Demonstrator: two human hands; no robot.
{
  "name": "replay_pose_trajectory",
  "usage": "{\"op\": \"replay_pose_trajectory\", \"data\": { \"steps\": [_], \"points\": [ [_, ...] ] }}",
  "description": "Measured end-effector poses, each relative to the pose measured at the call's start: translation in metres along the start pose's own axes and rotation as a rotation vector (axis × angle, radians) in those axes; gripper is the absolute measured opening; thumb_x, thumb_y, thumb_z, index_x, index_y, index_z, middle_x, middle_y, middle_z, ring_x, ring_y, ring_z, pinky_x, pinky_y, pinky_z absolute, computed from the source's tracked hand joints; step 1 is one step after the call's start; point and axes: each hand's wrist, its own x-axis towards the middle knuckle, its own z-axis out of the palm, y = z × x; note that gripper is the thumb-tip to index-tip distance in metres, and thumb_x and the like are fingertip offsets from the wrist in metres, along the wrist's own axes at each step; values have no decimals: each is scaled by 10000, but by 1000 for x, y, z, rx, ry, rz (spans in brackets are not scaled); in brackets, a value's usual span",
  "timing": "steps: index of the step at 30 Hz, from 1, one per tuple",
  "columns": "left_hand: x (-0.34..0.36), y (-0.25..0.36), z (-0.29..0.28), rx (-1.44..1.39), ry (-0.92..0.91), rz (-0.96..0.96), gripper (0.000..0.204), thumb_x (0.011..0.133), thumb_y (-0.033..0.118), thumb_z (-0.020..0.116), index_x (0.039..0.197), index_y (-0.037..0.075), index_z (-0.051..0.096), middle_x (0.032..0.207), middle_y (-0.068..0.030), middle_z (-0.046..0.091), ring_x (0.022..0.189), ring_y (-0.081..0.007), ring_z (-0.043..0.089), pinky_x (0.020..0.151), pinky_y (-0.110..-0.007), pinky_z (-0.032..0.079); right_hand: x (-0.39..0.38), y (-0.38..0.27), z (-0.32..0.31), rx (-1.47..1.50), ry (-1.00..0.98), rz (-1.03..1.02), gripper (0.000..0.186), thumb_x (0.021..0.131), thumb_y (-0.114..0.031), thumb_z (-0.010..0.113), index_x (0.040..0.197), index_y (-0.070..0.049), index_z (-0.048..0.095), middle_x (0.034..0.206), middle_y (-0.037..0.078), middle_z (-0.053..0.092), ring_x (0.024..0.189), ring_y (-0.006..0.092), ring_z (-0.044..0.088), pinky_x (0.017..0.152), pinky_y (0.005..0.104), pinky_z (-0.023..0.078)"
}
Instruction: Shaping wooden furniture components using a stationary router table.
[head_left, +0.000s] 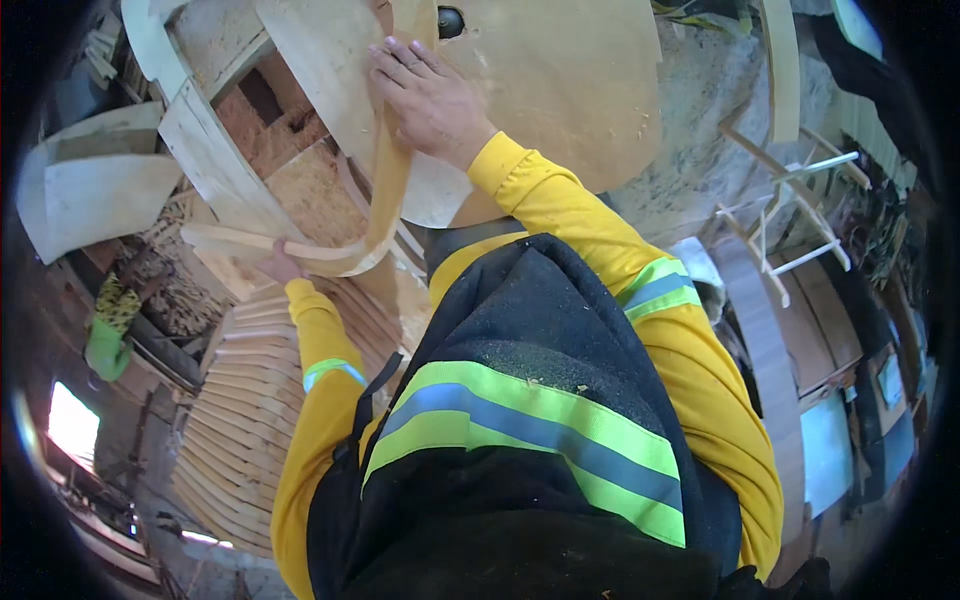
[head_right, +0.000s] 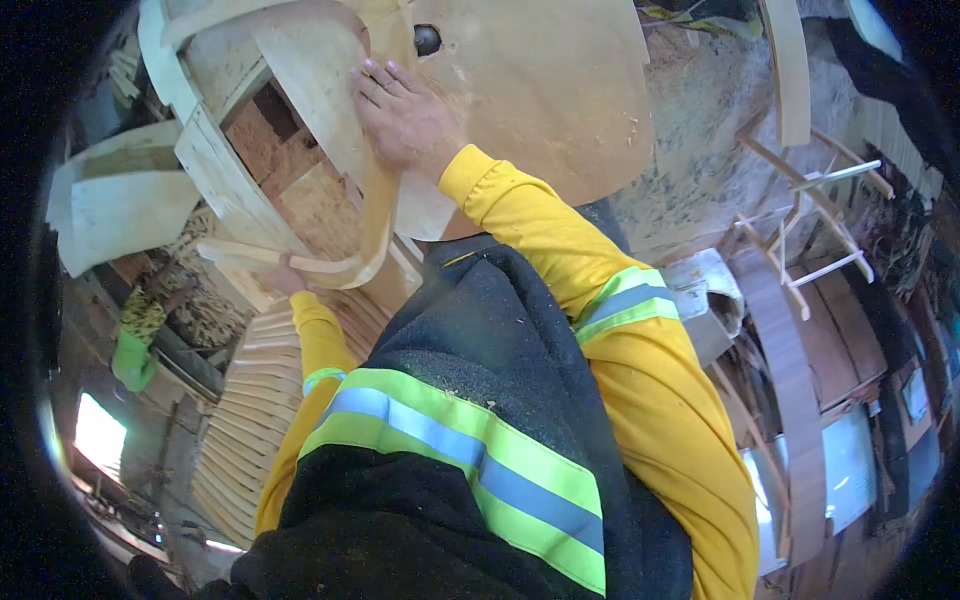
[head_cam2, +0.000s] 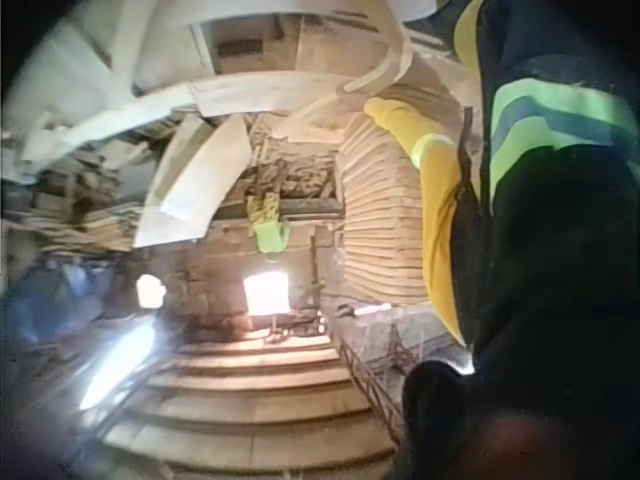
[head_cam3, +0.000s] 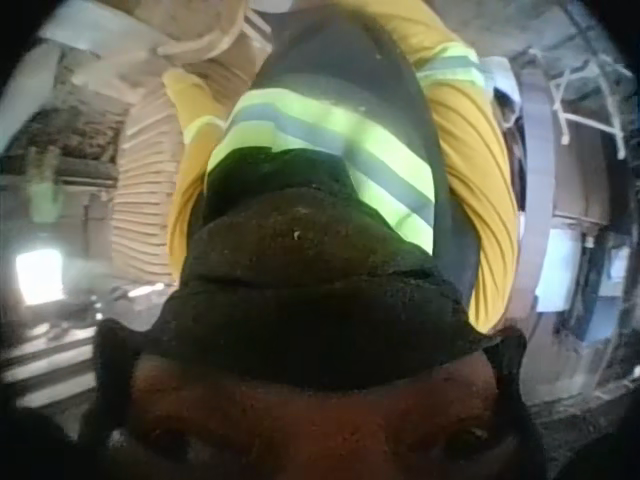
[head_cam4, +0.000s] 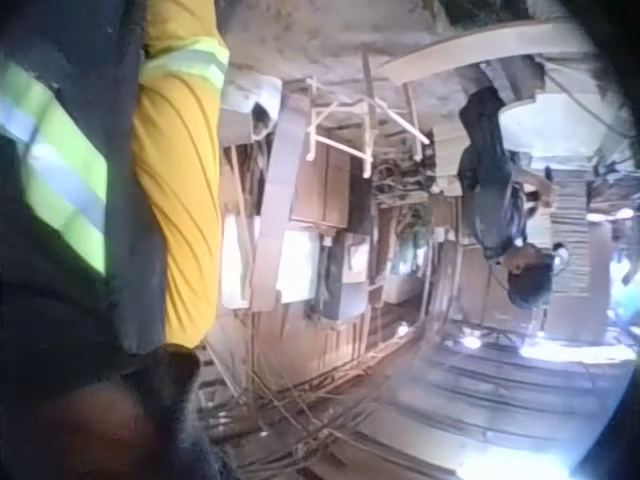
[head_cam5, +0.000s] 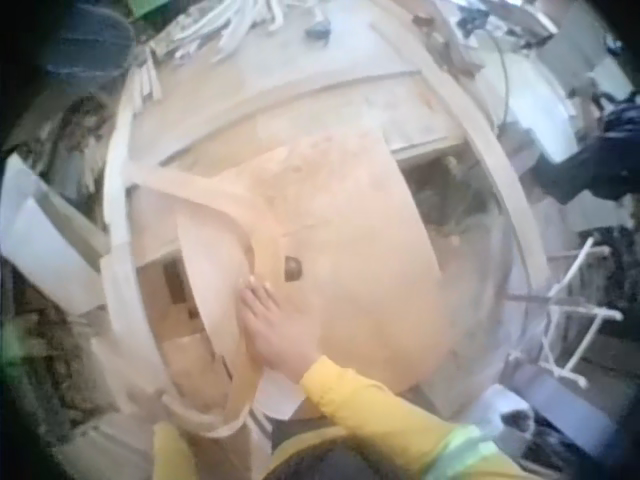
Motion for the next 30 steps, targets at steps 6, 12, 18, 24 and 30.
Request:
{"op": "replay_pose_trajectory", "data": {
  "steps": [6,12,18,24,30],
  "points": [
    [-7,2,2,140,6,-15,1127,786,256,757,1587,-136,67,1598,-346,304,1440,-436,404,1234,-441,300,4,-1,10,-60,47,36,500,874,-195,624,1356,-63,617,1532,83,528,1487,237,417,1252,418,299],
    [-41,55,36,566,-58,368,977,897,318,642,1611,-86,112,1698,-298,82,1592,-389,57,1297,-442,54,5,0,10,-53,99,80,468,921,-181,548,1357,-29,622,1496,78,570,1454,216,458,1250,399,301],
    [-122,130,115,224,-929,861,725,1056,260,468,1613,-66,139,1678,-252,207,1572,-369,171,1277,-416,122,4,-6,-1,18,102,89,551,864,-204,616,1381,-17,604,1503,67,564,1457,205,452,1248,397,300],
    [-144,158,123,-118,-1075,101,630,1126,305,420,1620,-11,190,1607,-144,356,1414,-236,426,1135,-328,389,4,-8,5,87,186,111,476,857,-185,608,1294,-11,677,1485,88,584,1445,217,468,1252,392,296],
    [-103,116,114,158,-1161,546,548,1118,250,415,1575,-29,298,1548,-190,447,1387,-278,465,1119,-359,404,4,-14,6,124,176,149,430,869,-174,593,1246,-1,709,1488,94,581,1459,223,454,1259,396,289]
  ]
}}
